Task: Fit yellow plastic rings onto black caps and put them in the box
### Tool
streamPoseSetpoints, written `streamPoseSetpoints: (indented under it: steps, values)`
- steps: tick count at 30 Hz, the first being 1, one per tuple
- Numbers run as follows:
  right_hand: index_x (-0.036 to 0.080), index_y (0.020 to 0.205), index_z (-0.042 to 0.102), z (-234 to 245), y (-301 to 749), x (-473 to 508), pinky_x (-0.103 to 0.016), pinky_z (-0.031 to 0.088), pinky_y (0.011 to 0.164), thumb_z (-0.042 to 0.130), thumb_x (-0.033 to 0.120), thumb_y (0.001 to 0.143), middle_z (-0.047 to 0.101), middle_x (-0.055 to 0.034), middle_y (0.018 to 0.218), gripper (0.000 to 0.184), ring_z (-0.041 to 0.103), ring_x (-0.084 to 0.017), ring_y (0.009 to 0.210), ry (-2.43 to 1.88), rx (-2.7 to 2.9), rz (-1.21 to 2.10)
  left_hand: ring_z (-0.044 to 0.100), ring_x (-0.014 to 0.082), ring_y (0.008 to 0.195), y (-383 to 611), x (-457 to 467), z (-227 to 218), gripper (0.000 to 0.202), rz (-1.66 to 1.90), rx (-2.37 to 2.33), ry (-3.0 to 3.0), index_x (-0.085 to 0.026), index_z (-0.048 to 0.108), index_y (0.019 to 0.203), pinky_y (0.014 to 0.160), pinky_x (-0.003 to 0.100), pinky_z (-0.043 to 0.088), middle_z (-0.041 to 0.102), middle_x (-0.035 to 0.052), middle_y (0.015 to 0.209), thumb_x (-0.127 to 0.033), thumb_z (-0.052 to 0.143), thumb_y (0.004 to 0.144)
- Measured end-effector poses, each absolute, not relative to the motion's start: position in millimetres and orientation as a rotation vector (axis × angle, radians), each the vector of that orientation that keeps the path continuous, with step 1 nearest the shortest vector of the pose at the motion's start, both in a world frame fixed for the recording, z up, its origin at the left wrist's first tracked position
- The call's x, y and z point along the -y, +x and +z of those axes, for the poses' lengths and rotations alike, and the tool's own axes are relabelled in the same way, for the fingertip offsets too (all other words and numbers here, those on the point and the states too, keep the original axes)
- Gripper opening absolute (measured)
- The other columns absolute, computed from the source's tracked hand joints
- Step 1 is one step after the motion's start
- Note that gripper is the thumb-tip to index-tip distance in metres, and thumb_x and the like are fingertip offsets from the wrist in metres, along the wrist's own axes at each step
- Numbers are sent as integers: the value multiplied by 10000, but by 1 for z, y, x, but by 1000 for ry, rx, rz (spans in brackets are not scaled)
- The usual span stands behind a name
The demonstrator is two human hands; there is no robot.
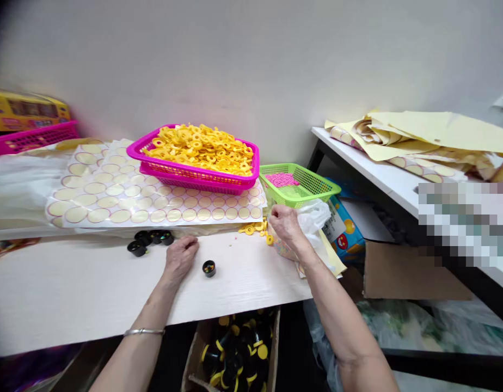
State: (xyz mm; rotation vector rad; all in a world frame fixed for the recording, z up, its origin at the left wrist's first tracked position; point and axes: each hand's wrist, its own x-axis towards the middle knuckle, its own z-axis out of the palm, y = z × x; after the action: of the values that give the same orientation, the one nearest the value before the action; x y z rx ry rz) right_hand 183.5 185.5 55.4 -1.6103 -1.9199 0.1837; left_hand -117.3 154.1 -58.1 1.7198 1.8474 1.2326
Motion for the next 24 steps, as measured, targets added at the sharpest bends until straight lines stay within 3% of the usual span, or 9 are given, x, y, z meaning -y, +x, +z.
streamPoseSetpoints:
  steps: [4,8,12,16,19,21,24]
  values:
    - [141,663,630,64,220,-179,-231,310,572,442,137,670,611,-57,668,189,522,-141,646,-1935,1965,-84,591,189,796,-119,-157,-61,245,1207,-1859,1710,-158,651,748,808,264,432,663,41,822,-294,464,665]
    - [143,826,660,57,233,-178,-241,312,594,407,151,763,637,-94,822,260,554,-163,757,-2141,2033,-160,585,187,788,-122,-161,-65,233,1220,-1851,1711,-167,648,753,807,269,428,656,32,813,-306,485,661]
    - [178,897,649,48,235,-179,-247,298,578,404,149,794,619,-78,880,267,545,-176,802,-2137,2109,-208,574,175,756,-121,-158,-64,215,1226,-1842,1716,-167,639,731,772,262,429,643,30,783,-301,488,657]
    - [128,872,625,42,211,-176,-256,302,604,368,80,796,584,-116,915,272,516,-191,845,-2016,2065,-366,563,156,732,-115,-153,-58,189,1235,-1779,1737,-165,623,710,744,246,429,628,24,759,-280,482,656]
    - [129,861,614,30,165,-171,-254,318,649,351,75,814,578,-109,918,272,502,-181,853,-1725,2261,-145,565,152,749,-112,-151,-55,172,1237,-1765,1725,-168,617,694,750,241,426,627,25,765,-253,471,663]
    - [175,795,619,16,128,-168,-225,325,640,416,126,810,590,-46,840,210,510,-144,785,-1568,2423,41,565,149,742,-112,-150,-55,158,1247,-1765,1720,-173,615,683,747,240,426,625,20,753,-241,473,663]
    - [194,825,611,-8,83,-167,-214,323,620,467,180,802,585,-21,855,147,512,-134,779,-1375,2573,302,565,143,705,-113,-148,-55,147,1336,-1768,1699,-178,613,647,725,237,429,618,13,701,-227,475,664]
